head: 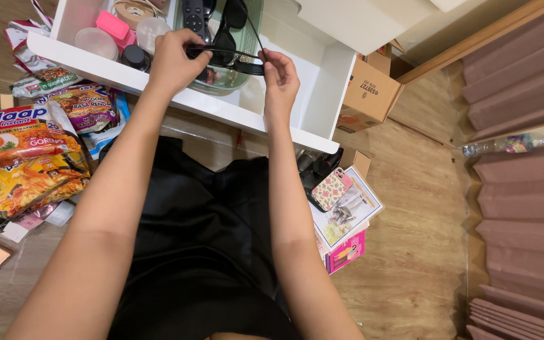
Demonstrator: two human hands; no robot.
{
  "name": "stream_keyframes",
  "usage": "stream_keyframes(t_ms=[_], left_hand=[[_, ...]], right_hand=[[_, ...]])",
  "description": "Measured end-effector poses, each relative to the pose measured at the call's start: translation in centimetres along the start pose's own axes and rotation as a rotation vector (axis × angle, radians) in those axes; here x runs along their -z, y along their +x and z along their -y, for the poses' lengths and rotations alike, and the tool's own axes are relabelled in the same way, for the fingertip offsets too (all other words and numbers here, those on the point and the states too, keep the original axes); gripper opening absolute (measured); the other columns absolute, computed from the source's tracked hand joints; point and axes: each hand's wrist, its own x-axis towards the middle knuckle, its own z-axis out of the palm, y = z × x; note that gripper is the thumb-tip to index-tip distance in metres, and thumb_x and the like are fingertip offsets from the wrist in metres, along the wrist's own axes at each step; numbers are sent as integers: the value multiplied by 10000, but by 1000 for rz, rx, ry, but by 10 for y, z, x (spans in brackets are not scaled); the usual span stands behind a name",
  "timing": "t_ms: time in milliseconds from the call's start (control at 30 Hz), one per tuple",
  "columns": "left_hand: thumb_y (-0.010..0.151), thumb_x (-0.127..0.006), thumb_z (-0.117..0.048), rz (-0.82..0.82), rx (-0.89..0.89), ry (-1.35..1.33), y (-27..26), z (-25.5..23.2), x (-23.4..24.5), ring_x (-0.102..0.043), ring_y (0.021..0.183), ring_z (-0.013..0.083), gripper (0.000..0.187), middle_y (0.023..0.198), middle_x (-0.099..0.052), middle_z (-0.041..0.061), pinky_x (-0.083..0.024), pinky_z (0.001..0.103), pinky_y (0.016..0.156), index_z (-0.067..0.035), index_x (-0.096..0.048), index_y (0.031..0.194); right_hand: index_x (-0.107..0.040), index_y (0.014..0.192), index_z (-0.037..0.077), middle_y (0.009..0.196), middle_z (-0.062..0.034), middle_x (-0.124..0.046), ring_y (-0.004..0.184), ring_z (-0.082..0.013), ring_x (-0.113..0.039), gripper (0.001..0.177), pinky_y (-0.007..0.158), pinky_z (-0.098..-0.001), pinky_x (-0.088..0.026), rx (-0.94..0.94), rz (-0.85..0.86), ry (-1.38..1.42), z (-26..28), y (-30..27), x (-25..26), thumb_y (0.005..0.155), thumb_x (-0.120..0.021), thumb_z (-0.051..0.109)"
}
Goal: The person sits on the floor and removes various items from a white drawer, including a notebook, a photo, pens, a wallet, a phone case, and sunglasses. Each item is briefly handled and placed on the floor beside the drawer.
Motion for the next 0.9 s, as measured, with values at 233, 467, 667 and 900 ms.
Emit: stream_keyframes(t_ms=[233,467,667,900], left_hand=[[915,-878,-175,-28,-96,-112,7,11,1,-661,746,162,242,828,-707,100,-514,303,697,16,-734,877],[968,-783,-131,-36,13,-268,8,10,0,-614,716,81,250,812,-706,38,-488,252,664,16,-687,1145],[1022,-708,-92,-74,-4,-258,6,6,2,-630,724,93,237,832,-678,31,-499,266,667,-52,-675,1254],[995,-646,-106,-48,173,-473,6,-11,12,-532,572,52,167,775,-608,-21,-429,219,447,-71,-769,1102]], right_hand=[[-628,1192,-32,1187,-131,-704,1102,-202,-680,193,979,-334,-555,-52,-125,-12,-4,2,4,1000,-610,-32],[-631,1161,20,1154,-126,-709,974,-168,-664,204,826,-331,-574,-235,-222,56,8,2,3,969,-659,82],[-639,1172,28,1199,-139,-711,995,-156,-625,232,801,-333,-558,-291,-214,115,-2,6,12,943,-638,59],[-642,1216,-13,1246,-158,-651,1093,-282,-643,319,913,-408,-611,-423,-109,287,-12,14,21,903,-610,41]])
